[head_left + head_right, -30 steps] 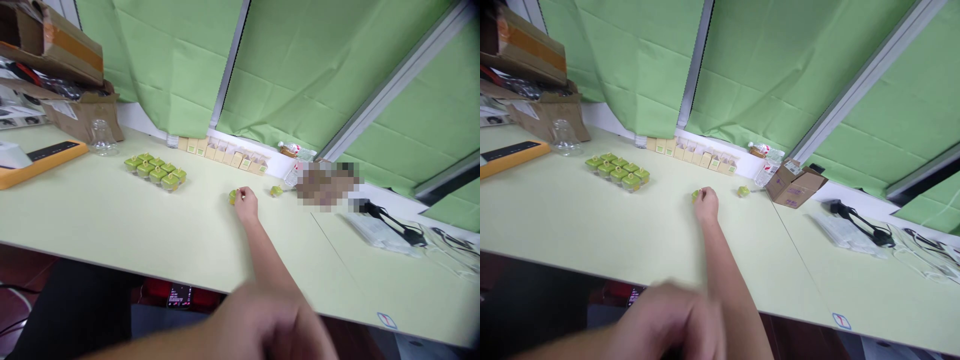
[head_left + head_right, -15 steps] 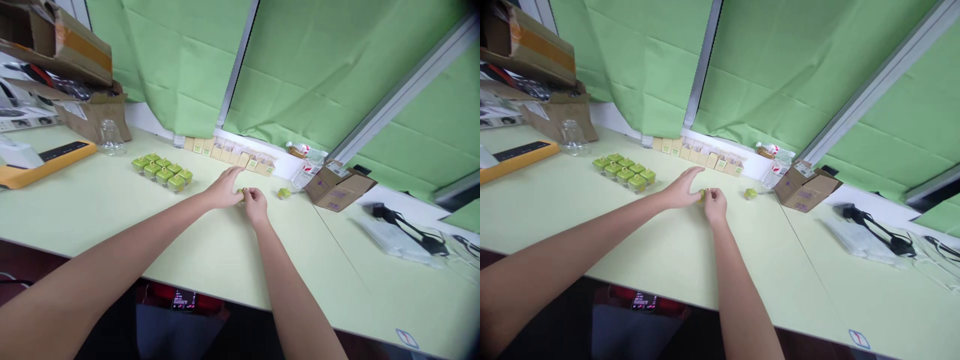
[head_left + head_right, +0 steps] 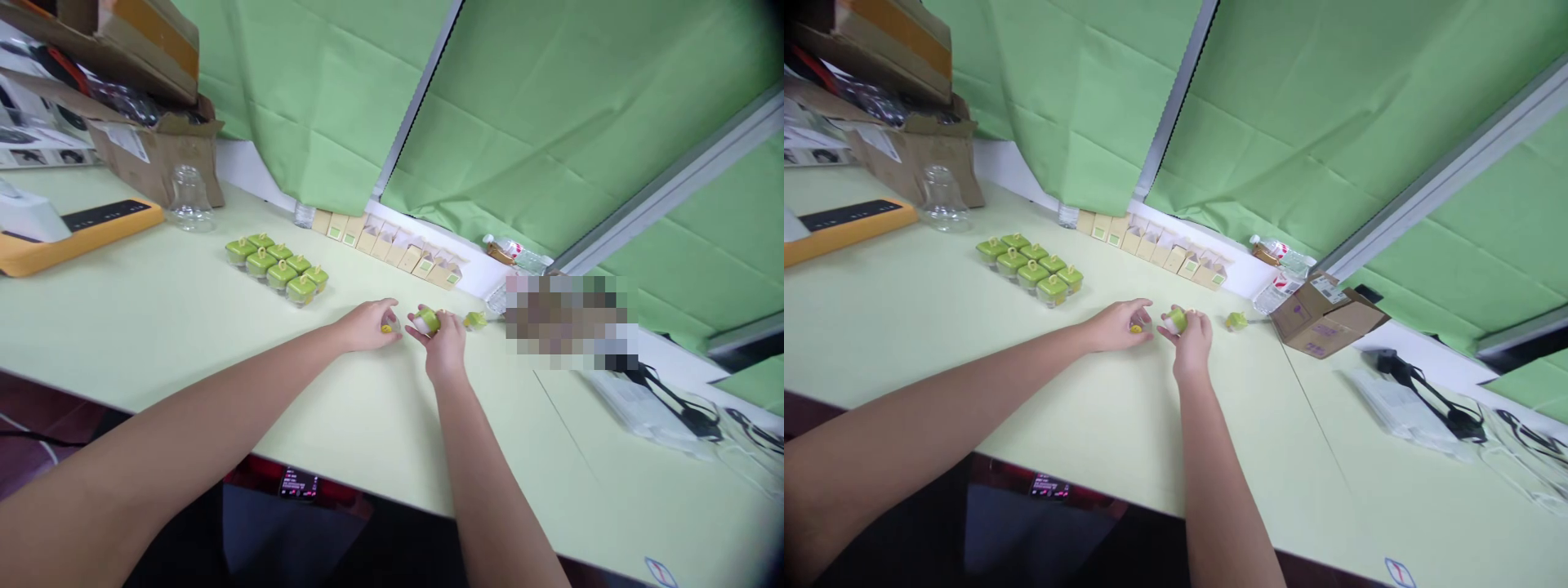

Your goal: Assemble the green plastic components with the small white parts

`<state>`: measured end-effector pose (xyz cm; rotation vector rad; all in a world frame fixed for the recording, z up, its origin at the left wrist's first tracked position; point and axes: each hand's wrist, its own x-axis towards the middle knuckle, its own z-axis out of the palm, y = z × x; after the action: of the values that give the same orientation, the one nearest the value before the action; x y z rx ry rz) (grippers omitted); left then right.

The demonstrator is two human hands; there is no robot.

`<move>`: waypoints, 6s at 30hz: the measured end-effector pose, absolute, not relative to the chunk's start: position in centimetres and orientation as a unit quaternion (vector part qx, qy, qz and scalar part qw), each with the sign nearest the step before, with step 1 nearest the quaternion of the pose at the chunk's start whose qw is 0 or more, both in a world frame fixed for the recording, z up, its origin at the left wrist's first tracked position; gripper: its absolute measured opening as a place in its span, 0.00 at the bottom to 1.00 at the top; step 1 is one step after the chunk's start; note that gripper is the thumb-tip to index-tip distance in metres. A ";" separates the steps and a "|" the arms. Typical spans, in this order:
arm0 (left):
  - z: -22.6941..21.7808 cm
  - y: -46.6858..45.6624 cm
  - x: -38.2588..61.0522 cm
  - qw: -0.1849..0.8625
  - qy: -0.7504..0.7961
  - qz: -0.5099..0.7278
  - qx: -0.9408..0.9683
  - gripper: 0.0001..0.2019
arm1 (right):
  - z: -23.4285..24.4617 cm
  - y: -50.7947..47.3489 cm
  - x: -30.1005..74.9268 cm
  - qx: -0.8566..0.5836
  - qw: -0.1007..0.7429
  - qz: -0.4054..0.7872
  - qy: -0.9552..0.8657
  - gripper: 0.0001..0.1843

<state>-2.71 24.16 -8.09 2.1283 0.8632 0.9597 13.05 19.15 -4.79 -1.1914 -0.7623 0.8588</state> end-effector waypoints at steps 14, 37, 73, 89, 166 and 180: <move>-6.1 22.6 -4.0 0.088 0.279 0.409 0.864 0.31 | -5.5 18.3 13.7 -0.485 0.552 0.551 -0.395 0.15; -4.7 21.1 -3.8 0.217 0.208 0.385 0.873 0.25 | -4.9 17.2 12.4 -0.522 0.452 0.527 -0.494 0.20; -7.2 22.7 -3.8 0.230 0.294 0.379 0.847 0.21 | -6.0 18.1 14.7 -0.718 0.377 0.156 -0.564 0.19; -7.1 22.5 -3.8 0.228 0.303 0.386 0.841 0.16 | -6.6 18.3 15.2 -0.695 0.313 0.103 -0.639 0.16; -7.0 23.3 -2.8 0.496 0.287 0.434 0.695 0.20 | -3.8 17.4 14.0 -0.548 0.515 0.333 -0.569 0.14; -7.0 23.3 -2.8 0.511 0.300 0.440 0.674 0.18 | -4.7 17.9 14.1 -0.553 0.500 0.332 -0.578 0.16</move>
<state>-2.81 23.33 -6.97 1.6231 0.7224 1.0602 14.05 17.86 -4.71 -1.3377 -1.3968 0.8018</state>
